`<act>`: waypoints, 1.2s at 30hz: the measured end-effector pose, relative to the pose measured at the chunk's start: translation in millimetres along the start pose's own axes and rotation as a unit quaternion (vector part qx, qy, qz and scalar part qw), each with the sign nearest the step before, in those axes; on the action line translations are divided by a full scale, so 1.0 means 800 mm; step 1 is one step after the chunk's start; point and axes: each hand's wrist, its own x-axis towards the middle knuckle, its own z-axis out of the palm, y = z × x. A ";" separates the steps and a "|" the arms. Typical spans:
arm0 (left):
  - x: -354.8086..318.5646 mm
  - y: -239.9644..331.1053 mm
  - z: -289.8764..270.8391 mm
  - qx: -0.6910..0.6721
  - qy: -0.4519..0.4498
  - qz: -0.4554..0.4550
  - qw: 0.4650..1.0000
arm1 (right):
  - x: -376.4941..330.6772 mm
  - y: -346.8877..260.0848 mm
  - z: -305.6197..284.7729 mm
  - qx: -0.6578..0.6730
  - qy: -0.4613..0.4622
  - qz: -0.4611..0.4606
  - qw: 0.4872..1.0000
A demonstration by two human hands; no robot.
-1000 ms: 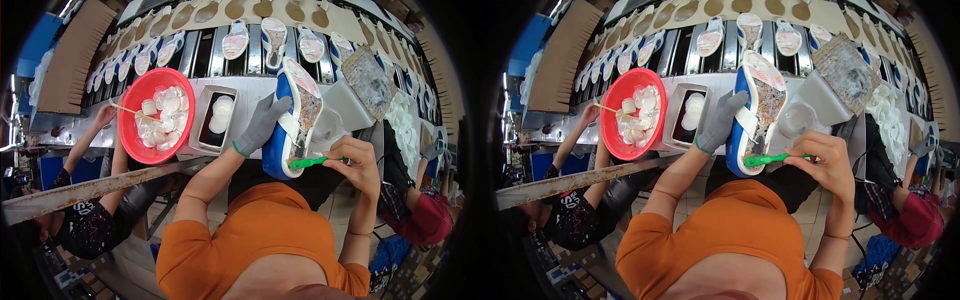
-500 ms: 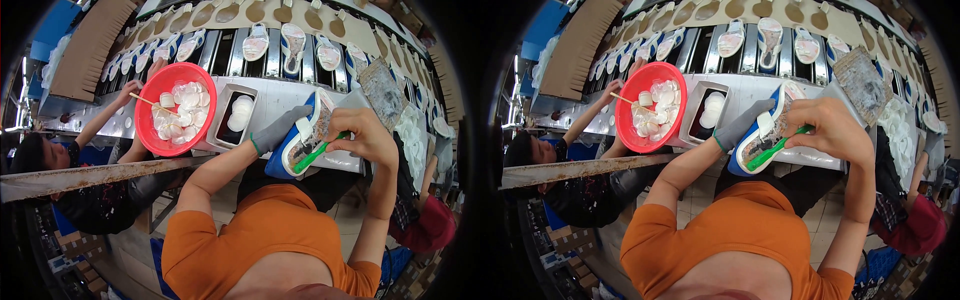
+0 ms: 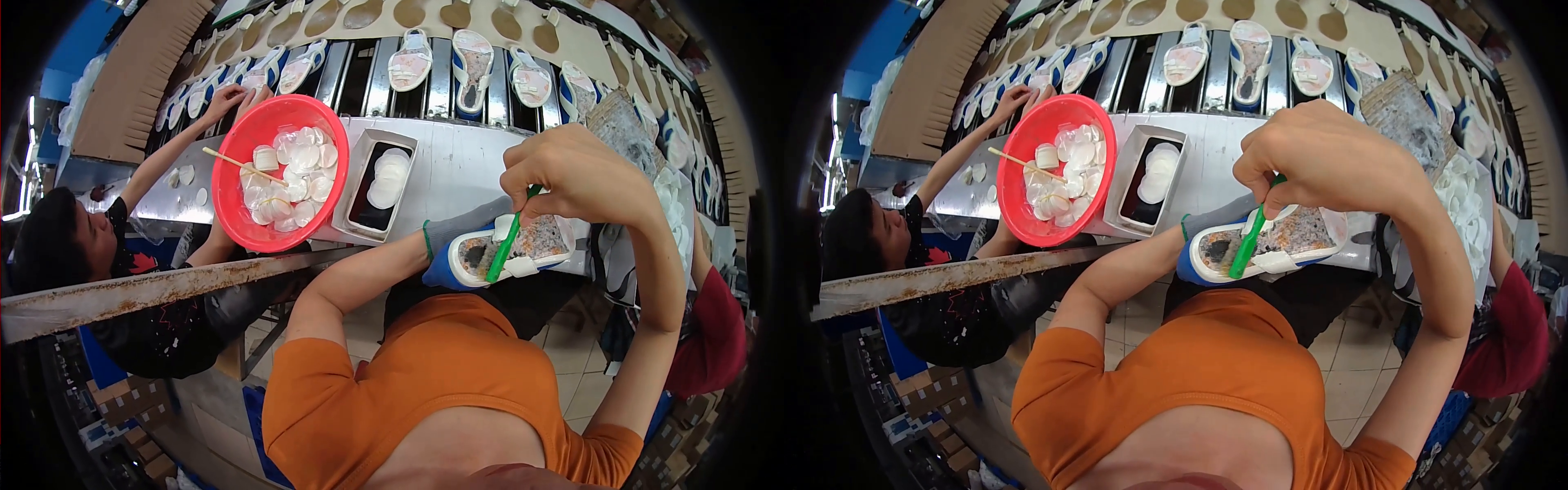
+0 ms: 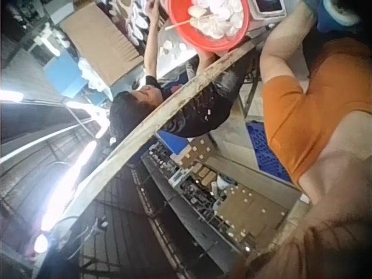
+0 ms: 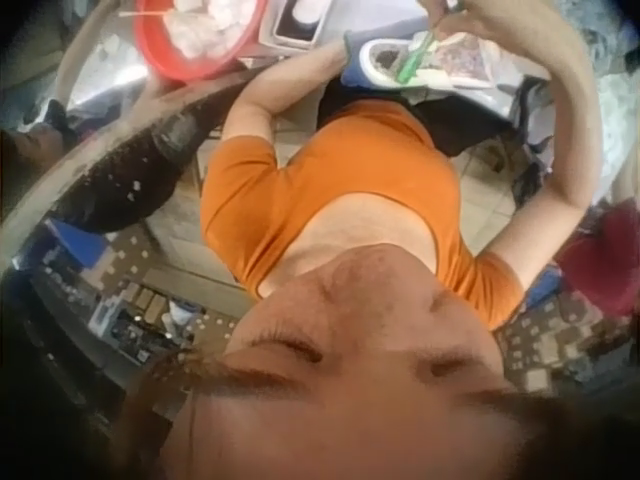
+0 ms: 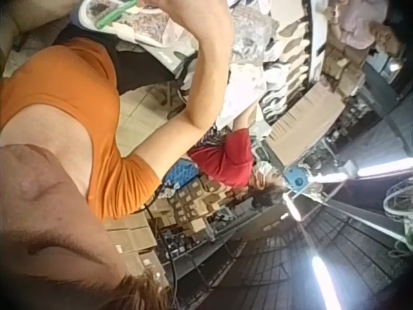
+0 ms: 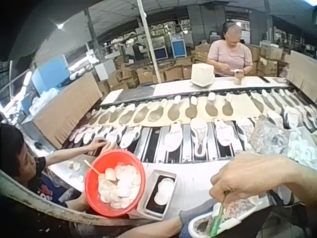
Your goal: Applying industrial glue to the underside of shoe soles using a brush on a conveyor assembly line.
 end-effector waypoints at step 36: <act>0.025 -0.033 -0.128 0.077 0.146 0.323 0.932 | -0.090 0.025 0.095 0.095 0.433 0.132 0.887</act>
